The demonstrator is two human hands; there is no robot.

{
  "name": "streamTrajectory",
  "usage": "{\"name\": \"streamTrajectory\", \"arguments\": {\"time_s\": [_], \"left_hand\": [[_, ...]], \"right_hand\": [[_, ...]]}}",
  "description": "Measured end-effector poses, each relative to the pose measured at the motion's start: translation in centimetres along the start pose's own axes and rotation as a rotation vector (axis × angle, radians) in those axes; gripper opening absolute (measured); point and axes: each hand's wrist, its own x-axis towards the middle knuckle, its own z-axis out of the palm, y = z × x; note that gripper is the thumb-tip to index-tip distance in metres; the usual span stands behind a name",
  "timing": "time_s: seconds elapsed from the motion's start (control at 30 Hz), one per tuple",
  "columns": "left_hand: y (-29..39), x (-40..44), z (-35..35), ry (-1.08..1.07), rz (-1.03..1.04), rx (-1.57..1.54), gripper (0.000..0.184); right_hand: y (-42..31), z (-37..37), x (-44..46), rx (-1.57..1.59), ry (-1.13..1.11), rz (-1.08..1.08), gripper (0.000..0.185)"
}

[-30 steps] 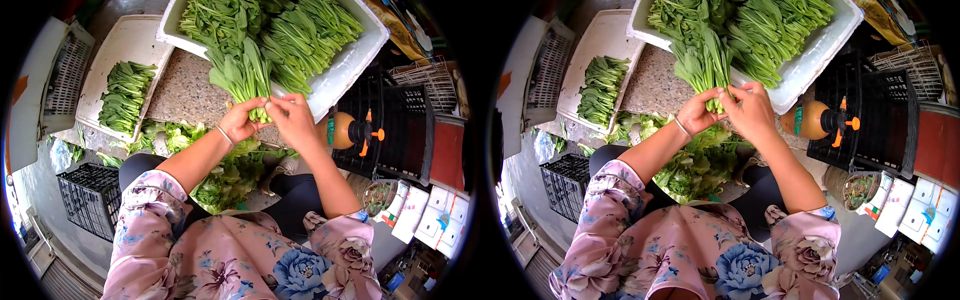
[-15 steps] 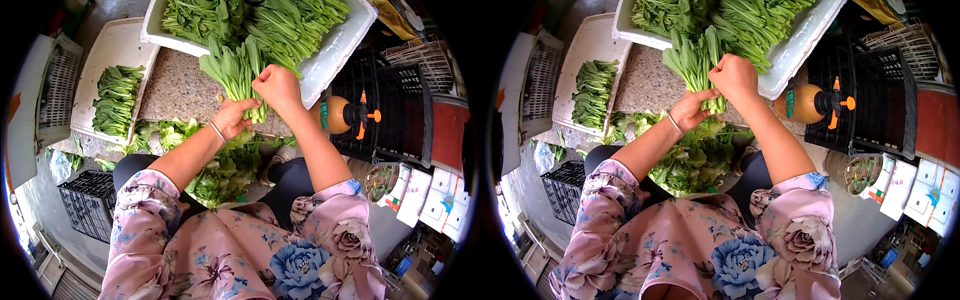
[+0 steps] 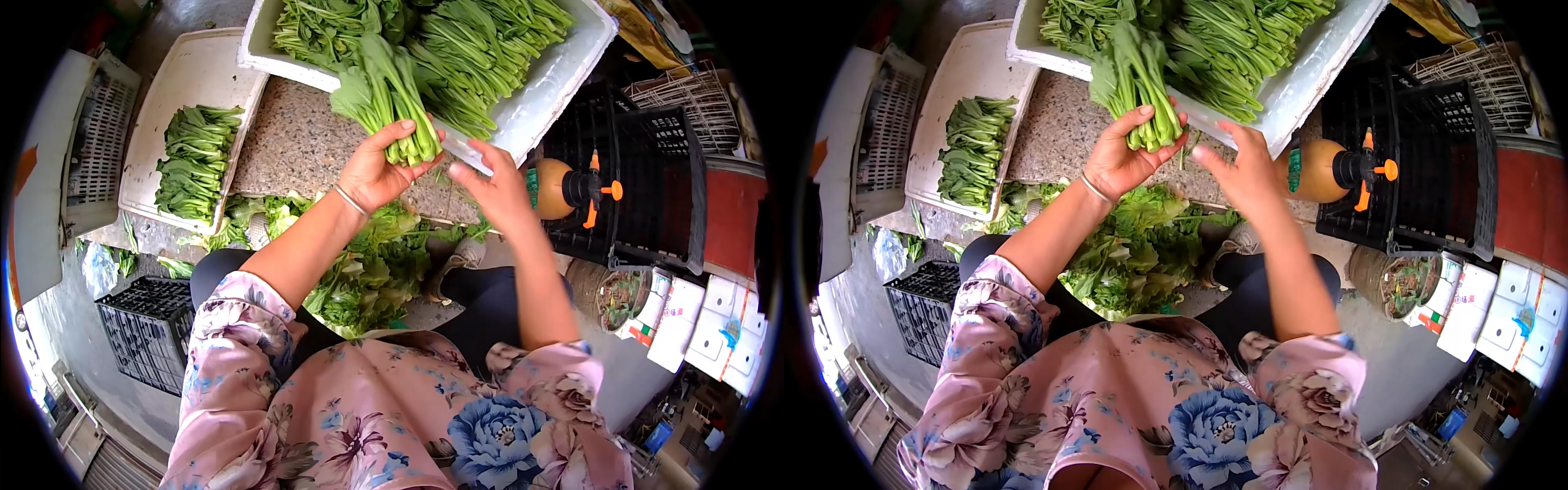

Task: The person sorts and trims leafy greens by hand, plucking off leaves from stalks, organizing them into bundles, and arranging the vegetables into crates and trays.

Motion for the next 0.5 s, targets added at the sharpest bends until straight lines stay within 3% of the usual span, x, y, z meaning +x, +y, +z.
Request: {"name": "streamTrajectory", "arguments": {"time_s": [0.03,0.07,0.13,0.17,0.23,0.27,0.3,0.37,0.47,0.5], "left_hand": [[0.1,-0.2,0.4,-0.001,0.028,-0.005,0.033],[0.2,-0.3,0.7,-0.004,0.055,-0.01,0.035],[-0.2,-0.2,0.2,-0.026,0.045,-0.019,0.034],[-0.7,-0.3,-0.2,-0.02,0.045,0.017,0.034],[-2.4,-1.1,-0.2,0.037,0.038,0.081,0.034],[-3.5,-1.6,0.1,0.087,0.032,0.108,0.034],[-3.2,-1.5,-0.1,0.119,0.048,0.12,0.034],[-1.7,-1.0,-1.5,0.127,-0.007,0.098,0.032],[-1.0,-1.7,0.3,0.193,0.1,0.178,0.031],[-0.3,-1.5,0.0,0.155,0.106,0.201,0.031]], "right_hand": [[-0.3,1.4,-0.7,0.249,0.232,-0.062,0.047],[-0.6,2.8,-1.3,0.247,0.238,-0.063,0.047],[-1.4,5.4,-2.1,0.929,0.625,-0.011,0.059],[-2.2,6.3,-1.6,0.927,0.716,0.008,0.065],[-3.1,7.9,0.9,0.976,0.72,-0.016,0.056],[-2.8,8.9,2.0,0.866,0.644,-0.078,0.055],[-3.5,8.8,2.1,0.797,0.559,0.01,0.053],[-4.1,9.5,2.8,0.695,0.577,-0.069,0.053],[-3.8,9.1,3.6,0.631,0.5,-0.135,0.05],[-3.5,8.4,4.1,0.668,0.376,-0.091,0.048]]}}
